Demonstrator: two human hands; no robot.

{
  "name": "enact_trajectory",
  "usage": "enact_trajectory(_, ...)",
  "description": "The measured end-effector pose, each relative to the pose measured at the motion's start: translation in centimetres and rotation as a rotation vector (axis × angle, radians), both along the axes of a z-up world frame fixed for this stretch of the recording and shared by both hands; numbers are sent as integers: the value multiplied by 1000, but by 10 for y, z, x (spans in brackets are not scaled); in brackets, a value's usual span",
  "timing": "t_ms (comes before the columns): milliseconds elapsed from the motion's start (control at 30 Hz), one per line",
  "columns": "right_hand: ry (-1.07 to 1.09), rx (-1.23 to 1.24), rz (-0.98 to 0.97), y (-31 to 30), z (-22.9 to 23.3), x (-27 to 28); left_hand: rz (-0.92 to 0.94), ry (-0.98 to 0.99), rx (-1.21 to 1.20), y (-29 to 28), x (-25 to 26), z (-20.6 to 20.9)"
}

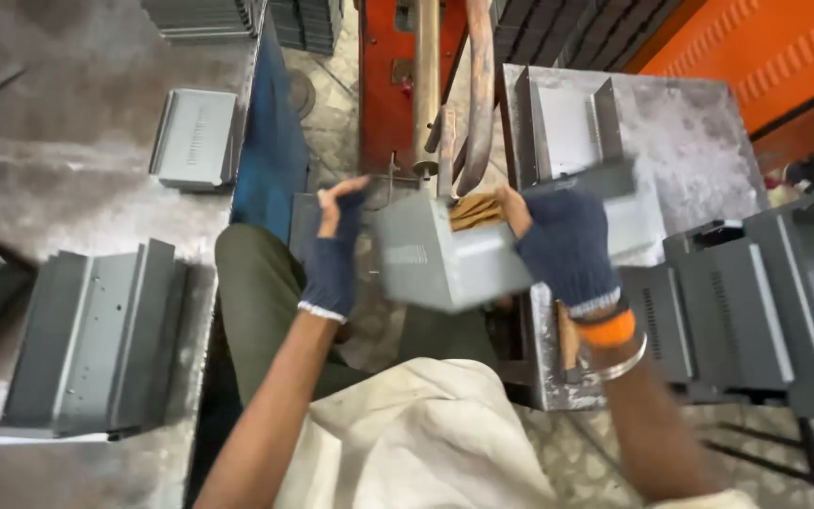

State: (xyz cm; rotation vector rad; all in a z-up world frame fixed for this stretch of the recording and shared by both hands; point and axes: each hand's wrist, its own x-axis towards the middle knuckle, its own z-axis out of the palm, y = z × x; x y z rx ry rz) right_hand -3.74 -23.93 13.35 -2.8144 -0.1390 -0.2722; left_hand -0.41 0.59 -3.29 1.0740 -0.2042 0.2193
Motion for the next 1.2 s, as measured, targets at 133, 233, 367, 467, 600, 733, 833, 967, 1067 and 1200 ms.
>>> enact_trajectory(133,-31,835,-56,-22,-57,-36,144,196,-310,19,2,-88)
enact_trajectory(233,-9,1040,-112,-59,-128,-29,111,197,-121,22,-3,-122)
enact_trajectory(367,56,1324,-127,-69,-187,-31,-36,197,221,13,-9,-144)
enact_trajectory(467,85,1530,-141,-81,-206,-30,-104,318,497,11,-57,78)
enact_trajectory(600,93,1724,-163,-65,-156,-30,-1,406,215,12,-41,53)
enact_trajectory(733,-283,790,-69,14,-46,-51,206,221,882,15,-14,92)
enact_trajectory(833,-227,848,66,26,-56,-29,226,-4,1312,14,18,129)
enact_trajectory(967,-55,1427,538,37,-87,14,271,-219,1655,3,78,133)
enact_trajectory(1067,-150,1386,646,20,-134,69,309,-279,1751,-1,99,136)
enact_trajectory(1200,-253,1205,527,24,-133,63,329,-264,1727,-5,111,128)
